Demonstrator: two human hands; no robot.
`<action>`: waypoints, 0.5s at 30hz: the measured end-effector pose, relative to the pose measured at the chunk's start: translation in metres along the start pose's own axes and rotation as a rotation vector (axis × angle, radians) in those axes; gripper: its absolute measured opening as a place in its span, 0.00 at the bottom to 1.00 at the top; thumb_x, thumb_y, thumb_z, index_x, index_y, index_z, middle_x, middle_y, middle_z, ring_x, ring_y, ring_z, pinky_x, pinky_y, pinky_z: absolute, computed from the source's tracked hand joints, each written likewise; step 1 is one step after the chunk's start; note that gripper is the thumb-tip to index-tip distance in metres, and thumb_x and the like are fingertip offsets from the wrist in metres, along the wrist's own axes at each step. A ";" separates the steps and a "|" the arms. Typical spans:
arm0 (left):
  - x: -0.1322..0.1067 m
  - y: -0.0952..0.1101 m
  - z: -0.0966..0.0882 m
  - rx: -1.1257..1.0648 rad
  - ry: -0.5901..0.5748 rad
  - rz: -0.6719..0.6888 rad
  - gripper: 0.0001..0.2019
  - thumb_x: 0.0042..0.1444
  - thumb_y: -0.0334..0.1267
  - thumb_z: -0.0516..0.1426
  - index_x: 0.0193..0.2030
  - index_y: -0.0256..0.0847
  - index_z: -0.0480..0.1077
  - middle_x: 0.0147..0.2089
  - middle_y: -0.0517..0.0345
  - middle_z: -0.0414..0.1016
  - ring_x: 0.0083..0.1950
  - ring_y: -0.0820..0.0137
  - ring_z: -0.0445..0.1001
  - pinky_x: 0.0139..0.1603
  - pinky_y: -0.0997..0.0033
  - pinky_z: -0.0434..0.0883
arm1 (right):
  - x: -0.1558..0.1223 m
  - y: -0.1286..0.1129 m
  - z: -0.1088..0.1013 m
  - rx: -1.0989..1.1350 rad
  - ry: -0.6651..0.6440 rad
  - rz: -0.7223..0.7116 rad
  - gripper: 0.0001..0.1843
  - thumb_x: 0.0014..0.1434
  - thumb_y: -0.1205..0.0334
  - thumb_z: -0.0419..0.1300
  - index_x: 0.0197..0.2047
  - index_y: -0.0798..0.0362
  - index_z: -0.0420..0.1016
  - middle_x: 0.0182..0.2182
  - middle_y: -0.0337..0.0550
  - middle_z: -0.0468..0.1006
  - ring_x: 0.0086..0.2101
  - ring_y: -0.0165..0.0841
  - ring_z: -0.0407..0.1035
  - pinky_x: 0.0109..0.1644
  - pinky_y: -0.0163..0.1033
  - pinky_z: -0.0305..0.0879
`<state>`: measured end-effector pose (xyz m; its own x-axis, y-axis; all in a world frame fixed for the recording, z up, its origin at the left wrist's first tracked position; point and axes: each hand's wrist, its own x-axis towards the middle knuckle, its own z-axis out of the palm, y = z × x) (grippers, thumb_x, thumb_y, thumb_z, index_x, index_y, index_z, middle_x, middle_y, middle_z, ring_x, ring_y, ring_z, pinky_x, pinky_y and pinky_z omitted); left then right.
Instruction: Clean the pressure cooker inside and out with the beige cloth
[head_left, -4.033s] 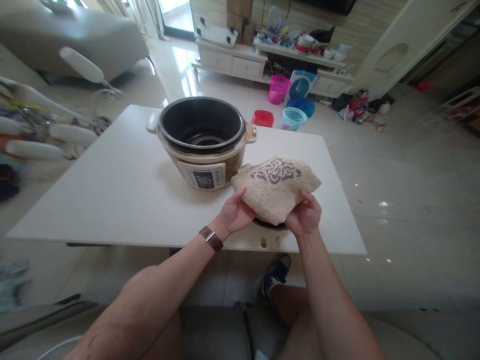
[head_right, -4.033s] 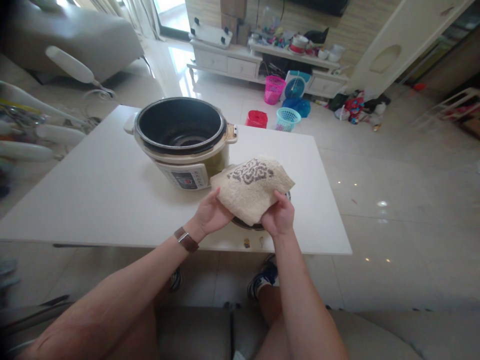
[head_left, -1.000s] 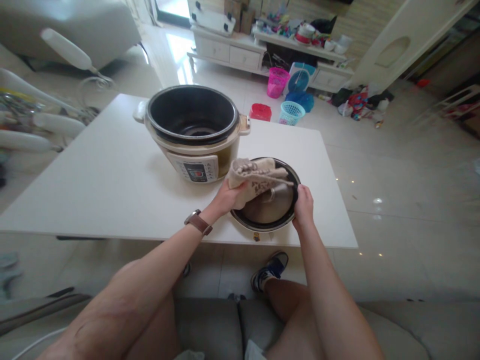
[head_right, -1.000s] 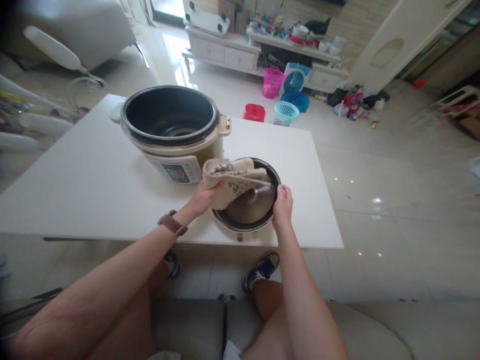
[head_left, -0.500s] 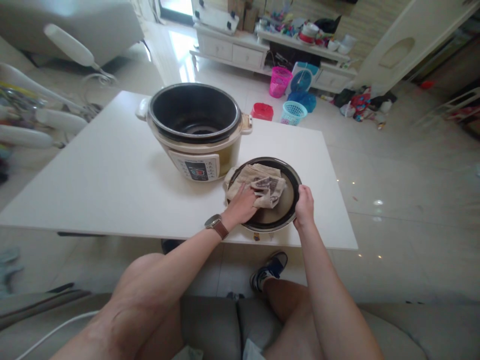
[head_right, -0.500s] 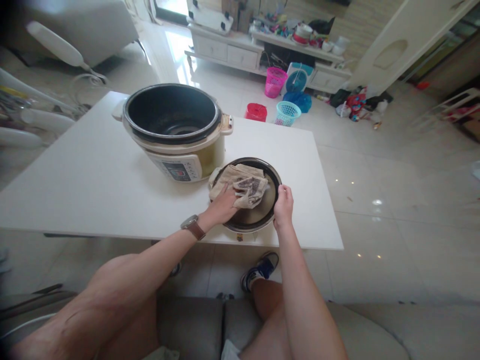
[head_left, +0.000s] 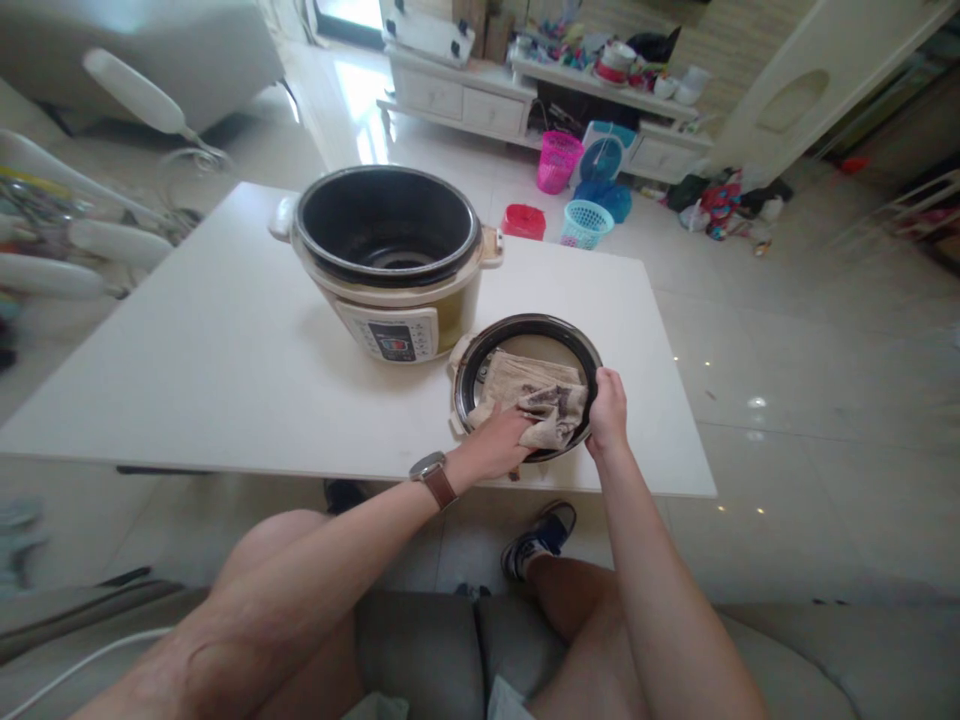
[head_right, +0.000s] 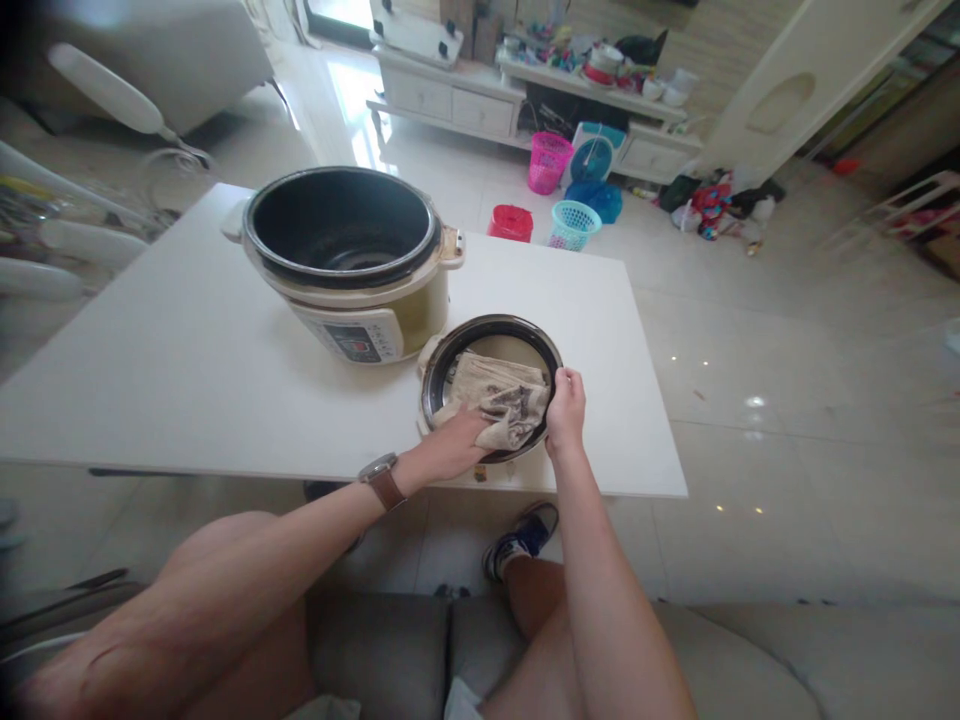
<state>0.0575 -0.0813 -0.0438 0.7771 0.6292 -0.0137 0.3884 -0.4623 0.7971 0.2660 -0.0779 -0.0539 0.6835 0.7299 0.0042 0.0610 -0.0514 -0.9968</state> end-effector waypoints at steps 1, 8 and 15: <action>0.001 0.000 0.000 -0.037 0.020 0.002 0.18 0.71 0.39 0.53 0.59 0.47 0.81 0.72 0.49 0.75 0.75 0.50 0.69 0.82 0.36 0.50 | 0.000 0.000 0.000 -0.002 0.002 0.000 0.23 0.58 0.35 0.62 0.38 0.47 0.72 0.34 0.32 0.72 0.38 0.33 0.65 0.47 0.39 0.63; 0.014 -0.013 -0.013 -0.459 0.362 -0.040 0.14 0.66 0.42 0.60 0.52 0.40 0.83 0.56 0.47 0.86 0.58 0.52 0.82 0.67 0.50 0.74 | 0.000 -0.003 0.000 -0.007 -0.017 0.021 0.24 0.57 0.34 0.62 0.40 0.47 0.73 0.36 0.34 0.74 0.41 0.34 0.67 0.48 0.40 0.64; 0.015 -0.034 -0.041 -0.483 0.965 0.041 0.17 0.66 0.49 0.61 0.51 0.39 0.81 0.52 0.45 0.86 0.57 0.54 0.83 0.64 0.53 0.76 | -0.003 -0.007 0.001 -0.054 0.001 0.030 0.25 0.58 0.33 0.61 0.39 0.47 0.73 0.35 0.34 0.74 0.41 0.35 0.66 0.48 0.41 0.63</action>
<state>0.0359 -0.0303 -0.0463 -0.0149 0.9433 0.3315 -0.0301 -0.3318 0.9429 0.2628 -0.0790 -0.0473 0.6866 0.7266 -0.0252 0.0796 -0.1096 -0.9908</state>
